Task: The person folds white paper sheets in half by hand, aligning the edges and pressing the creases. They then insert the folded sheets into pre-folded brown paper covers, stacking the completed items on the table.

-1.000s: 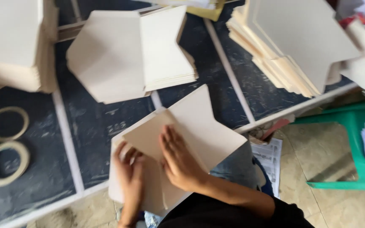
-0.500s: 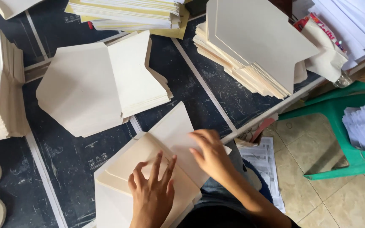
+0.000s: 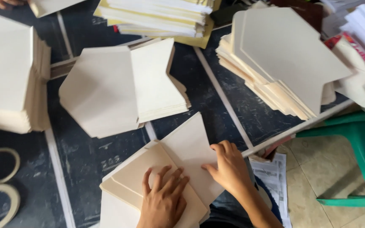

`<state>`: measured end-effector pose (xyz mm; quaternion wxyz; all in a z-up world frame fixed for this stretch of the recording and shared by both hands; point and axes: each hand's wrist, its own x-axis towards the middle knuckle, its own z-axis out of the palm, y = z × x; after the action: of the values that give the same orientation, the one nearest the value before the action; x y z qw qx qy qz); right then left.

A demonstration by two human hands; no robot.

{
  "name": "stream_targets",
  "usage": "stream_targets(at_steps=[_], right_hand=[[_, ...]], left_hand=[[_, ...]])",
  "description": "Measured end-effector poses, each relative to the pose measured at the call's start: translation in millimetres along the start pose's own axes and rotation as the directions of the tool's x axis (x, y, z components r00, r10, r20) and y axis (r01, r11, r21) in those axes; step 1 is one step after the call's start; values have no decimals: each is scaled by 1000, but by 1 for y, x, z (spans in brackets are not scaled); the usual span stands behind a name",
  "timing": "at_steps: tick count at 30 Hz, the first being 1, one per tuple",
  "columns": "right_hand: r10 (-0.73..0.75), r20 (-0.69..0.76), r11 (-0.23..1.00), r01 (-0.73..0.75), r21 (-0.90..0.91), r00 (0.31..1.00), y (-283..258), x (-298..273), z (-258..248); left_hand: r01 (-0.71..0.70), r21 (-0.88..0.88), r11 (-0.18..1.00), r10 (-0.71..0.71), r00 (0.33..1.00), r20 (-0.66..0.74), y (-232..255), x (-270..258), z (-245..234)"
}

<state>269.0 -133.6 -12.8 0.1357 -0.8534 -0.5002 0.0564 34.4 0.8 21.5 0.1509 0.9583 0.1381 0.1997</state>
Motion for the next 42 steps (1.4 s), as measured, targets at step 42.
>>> stream_targets(at_steps=[42], right_hand=[[215, 394, 944, -294, 152, 894, -23, 22, -123]], left_hand=[[-8, -9, 1000, 7, 994, -108, -12, -25, -3]])
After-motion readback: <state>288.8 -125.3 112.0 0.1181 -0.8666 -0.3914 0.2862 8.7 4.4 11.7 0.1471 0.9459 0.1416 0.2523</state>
